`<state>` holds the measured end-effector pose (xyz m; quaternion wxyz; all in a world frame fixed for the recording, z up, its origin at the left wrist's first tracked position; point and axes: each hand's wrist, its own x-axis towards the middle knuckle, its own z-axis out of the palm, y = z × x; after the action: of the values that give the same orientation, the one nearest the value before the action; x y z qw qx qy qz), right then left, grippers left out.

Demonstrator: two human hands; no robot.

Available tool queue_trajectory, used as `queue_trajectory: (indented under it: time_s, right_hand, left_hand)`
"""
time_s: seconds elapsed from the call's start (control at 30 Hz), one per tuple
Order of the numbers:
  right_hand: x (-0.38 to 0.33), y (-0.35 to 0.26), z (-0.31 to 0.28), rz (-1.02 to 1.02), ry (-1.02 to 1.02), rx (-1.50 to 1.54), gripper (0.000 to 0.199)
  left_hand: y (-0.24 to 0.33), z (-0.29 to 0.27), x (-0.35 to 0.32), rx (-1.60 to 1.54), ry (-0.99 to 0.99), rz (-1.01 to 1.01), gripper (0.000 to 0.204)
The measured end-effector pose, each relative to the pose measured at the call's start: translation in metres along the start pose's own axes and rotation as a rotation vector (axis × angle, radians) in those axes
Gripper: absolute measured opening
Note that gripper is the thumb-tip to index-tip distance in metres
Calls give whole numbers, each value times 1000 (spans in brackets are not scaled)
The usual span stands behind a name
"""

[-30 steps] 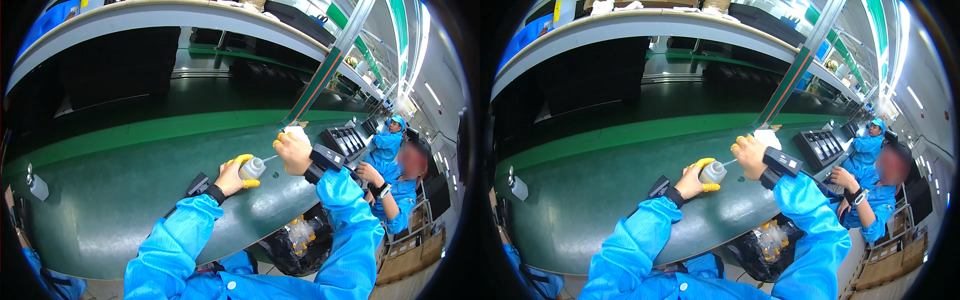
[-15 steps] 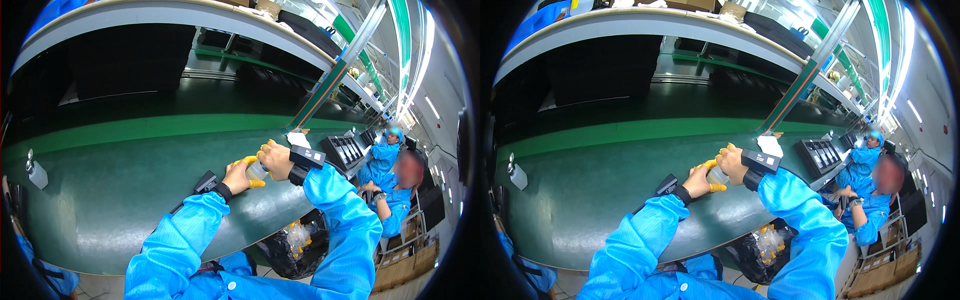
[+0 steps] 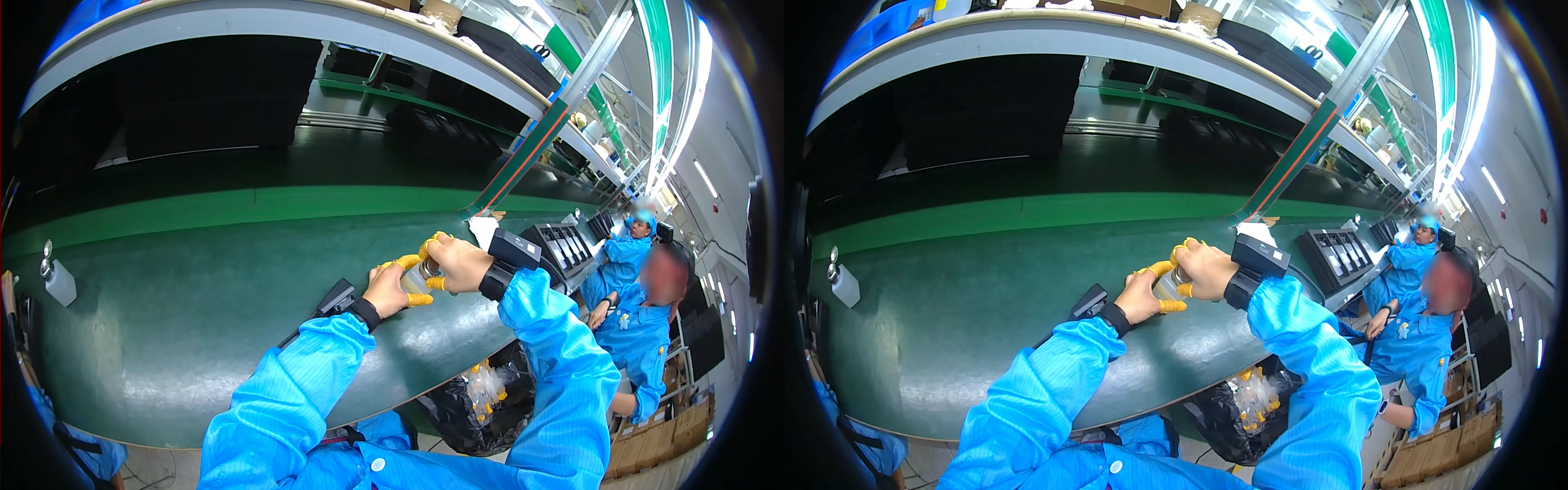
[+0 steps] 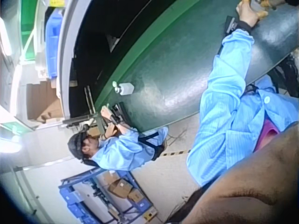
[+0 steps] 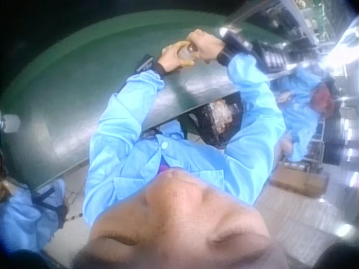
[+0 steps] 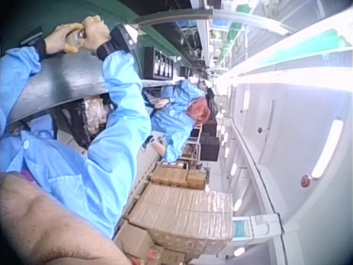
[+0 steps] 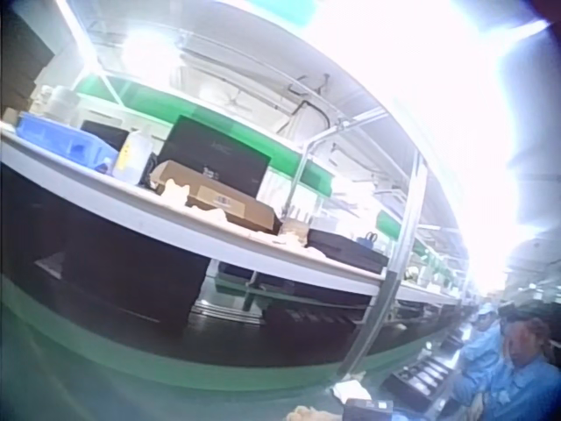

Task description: Cleaning smartphone screens and applying protective labels or identification stickers in an assembly line setting.

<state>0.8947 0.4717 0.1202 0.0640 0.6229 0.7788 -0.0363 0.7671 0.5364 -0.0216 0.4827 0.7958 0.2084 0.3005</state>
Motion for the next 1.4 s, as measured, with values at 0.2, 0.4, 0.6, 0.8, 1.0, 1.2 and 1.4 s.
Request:
queue_trajectory:
  time_s: [0.2,0.4,0.6,0.8,1.0,1.2,1.4]
  right_hand:
    - [-1,0,0,-30,1,16,41]
    - [-1,4,3,-111,47,47,38]
    - [8,-12,-5,222,-115,49,45]
    - [4,-14,1,248,-7,14,52]
    - [5,-2,8,105,-28,46,56]
    - [9,-12,-1,304,-102,77,50]
    - [-2,1,4,97,27,103,45]
  left_hand:
    - [-2,1,0,-37,-9,-6,79]
    - [2,-2,-1,-24,-3,6,80]
    - [1,2,-1,26,27,31,80]
    - [5,-1,-3,55,52,3,79]
    - [4,1,-2,42,41,8,80]
    - [5,1,-3,76,42,13,81]
    - [3,1,-3,53,44,3,80]
